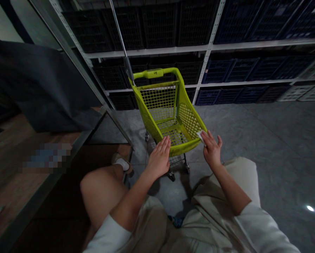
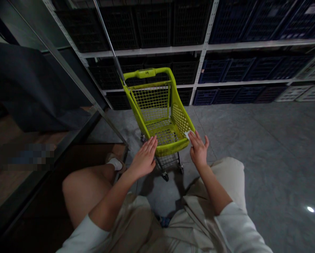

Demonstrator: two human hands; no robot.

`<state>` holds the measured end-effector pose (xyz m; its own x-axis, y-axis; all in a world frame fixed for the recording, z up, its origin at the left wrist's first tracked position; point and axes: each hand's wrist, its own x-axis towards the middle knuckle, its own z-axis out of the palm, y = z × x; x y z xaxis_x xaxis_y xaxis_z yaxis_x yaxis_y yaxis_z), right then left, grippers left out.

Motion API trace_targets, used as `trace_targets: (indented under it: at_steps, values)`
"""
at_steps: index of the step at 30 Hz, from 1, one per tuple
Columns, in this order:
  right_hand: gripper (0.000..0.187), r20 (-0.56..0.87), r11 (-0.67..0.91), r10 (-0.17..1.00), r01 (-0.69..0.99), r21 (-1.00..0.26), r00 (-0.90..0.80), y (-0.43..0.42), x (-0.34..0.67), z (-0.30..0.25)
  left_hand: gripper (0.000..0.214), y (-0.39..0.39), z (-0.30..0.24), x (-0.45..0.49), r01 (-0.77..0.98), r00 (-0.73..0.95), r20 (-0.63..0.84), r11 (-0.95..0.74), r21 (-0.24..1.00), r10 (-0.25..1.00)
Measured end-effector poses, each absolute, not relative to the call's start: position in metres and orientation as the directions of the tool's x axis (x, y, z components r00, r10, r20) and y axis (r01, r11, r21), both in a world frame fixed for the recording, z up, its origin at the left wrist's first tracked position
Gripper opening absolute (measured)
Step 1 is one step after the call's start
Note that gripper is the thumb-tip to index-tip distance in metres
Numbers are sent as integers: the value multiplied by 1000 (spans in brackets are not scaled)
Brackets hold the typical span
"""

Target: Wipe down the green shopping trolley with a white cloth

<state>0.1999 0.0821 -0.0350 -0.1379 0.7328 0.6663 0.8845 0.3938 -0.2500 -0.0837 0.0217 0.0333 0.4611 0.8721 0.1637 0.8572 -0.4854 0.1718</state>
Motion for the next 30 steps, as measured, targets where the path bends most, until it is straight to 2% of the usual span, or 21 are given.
trace_targets:
  at_steps: [4,8,12,16,20,25,30]
  values:
    - [71,666,400,739,861,-315,-100,58,152,-36,92,20,33,-83,862,457,179,-483,155,871]
    - [77,634,494,748,801,-338,-194,31,97,-30,96,20,33,-83,860,455,197,-486,156,868]
    - [74,607,545,754,755,-365,-251,20,65,-23,94,21,33,-83,861,448,191,-479,168,873]
    - [77,590,613,717,737,-284,-370,23,79,-20,87,21,36,-84,862,461,167,-485,150,871]
    - [79,583,648,681,735,-200,-443,38,128,-24,90,20,37,-85,859,471,157,-492,139,868]
    - [77,656,533,689,829,-170,-308,71,197,-34,92,22,36,-85,854,478,150,-498,153,865]
    - [67,682,343,726,906,-247,-89,85,203,-35,87,22,36,-84,860,471,138,-489,145,871]
